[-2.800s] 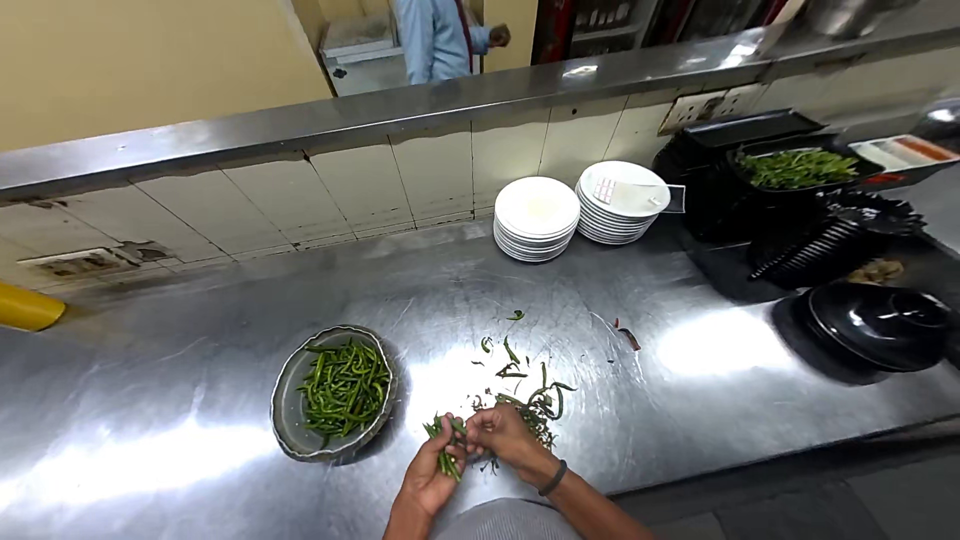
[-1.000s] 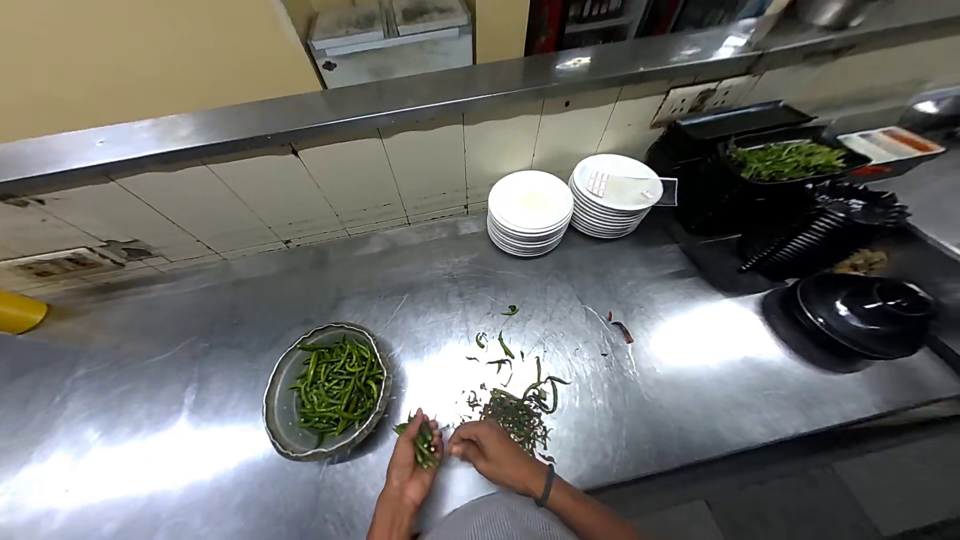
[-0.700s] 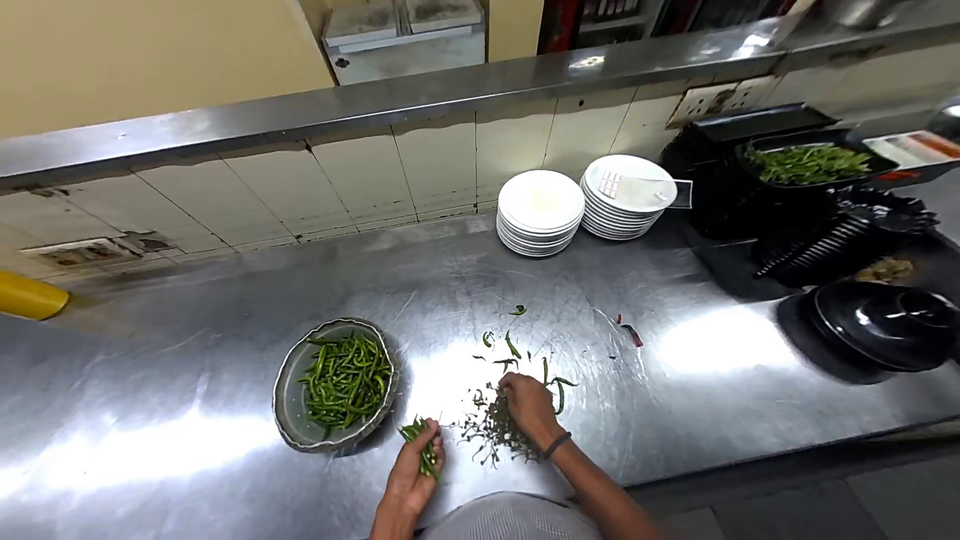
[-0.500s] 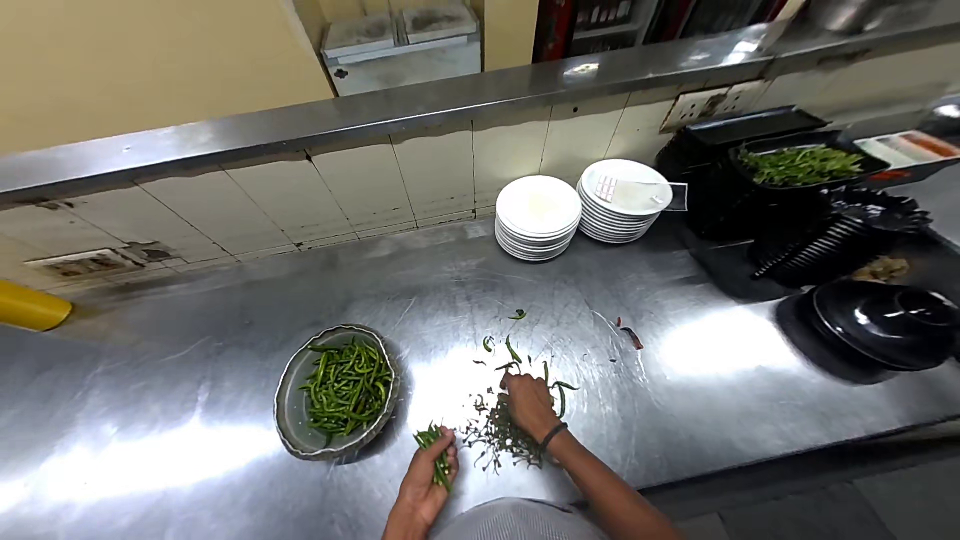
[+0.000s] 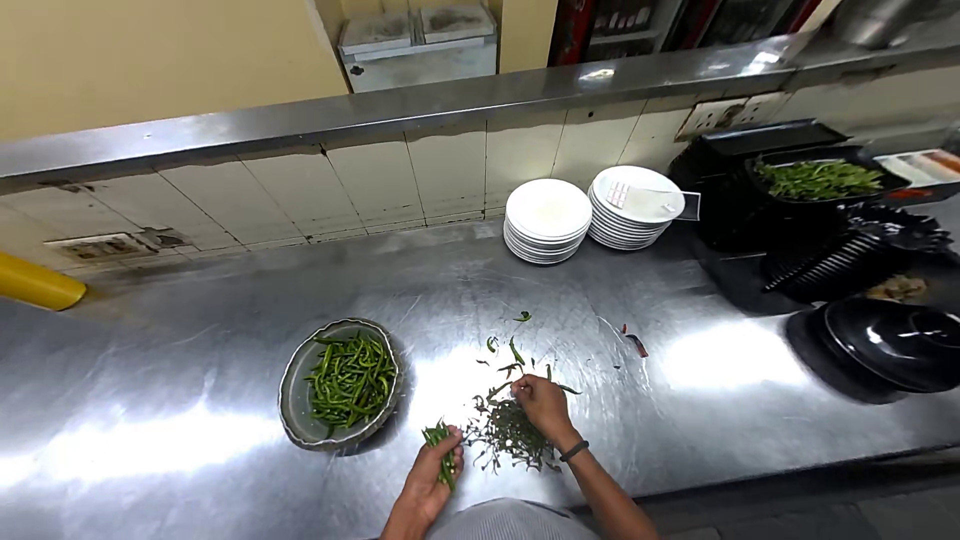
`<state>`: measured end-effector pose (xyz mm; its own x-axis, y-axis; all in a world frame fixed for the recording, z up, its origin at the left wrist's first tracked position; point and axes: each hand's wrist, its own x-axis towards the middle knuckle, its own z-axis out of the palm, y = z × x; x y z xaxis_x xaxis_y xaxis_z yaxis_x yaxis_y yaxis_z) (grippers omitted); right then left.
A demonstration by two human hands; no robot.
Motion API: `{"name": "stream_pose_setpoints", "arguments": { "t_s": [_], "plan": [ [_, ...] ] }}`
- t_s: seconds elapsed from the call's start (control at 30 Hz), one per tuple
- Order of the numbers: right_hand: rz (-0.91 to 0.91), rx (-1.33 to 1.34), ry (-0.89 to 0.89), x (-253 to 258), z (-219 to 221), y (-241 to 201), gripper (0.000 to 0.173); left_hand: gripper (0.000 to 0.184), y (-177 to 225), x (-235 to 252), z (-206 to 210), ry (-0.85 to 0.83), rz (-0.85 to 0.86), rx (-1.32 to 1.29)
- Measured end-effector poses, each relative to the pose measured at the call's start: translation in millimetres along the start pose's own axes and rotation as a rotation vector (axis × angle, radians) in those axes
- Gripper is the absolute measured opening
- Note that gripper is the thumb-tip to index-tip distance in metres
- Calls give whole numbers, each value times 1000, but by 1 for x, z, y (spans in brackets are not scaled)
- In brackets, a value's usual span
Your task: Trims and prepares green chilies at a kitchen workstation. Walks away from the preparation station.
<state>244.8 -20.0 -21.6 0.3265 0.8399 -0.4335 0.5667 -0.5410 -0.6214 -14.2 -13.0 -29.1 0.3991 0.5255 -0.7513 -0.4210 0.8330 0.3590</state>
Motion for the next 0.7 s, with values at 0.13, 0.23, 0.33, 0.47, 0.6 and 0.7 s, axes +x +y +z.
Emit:
{"name": "stream_pose_setpoints", "arguments": {
  "t_s": [0.13, 0.23, 0.33, 0.47, 0.6, 0.7],
  "plan": [
    [-241, -237, -79, 6, 17, -22, 25, 7, 3, 1, 0, 3, -21, -2],
    [-469, -451, -174, 24, 38, -27, 23, 7, 6, 1, -3, -13, -10, -13],
    [-452, -473, -171, 30, 44, -31, 28, 8, 10, 0, -4, 20, 47, -29],
    [-372, -162, 79, 14, 29, -38, 31, 9, 16, -4, -14, 10, 86, -36],
    [-390, 13, 435, -20, 20, -44, 19, 13, 16, -8, -26, -10, 129, 112],
    [-235, 487, 358, -48, 28, -66, 14, 23, 23, -12, -31, -56, 181, 288]
  ]
}}
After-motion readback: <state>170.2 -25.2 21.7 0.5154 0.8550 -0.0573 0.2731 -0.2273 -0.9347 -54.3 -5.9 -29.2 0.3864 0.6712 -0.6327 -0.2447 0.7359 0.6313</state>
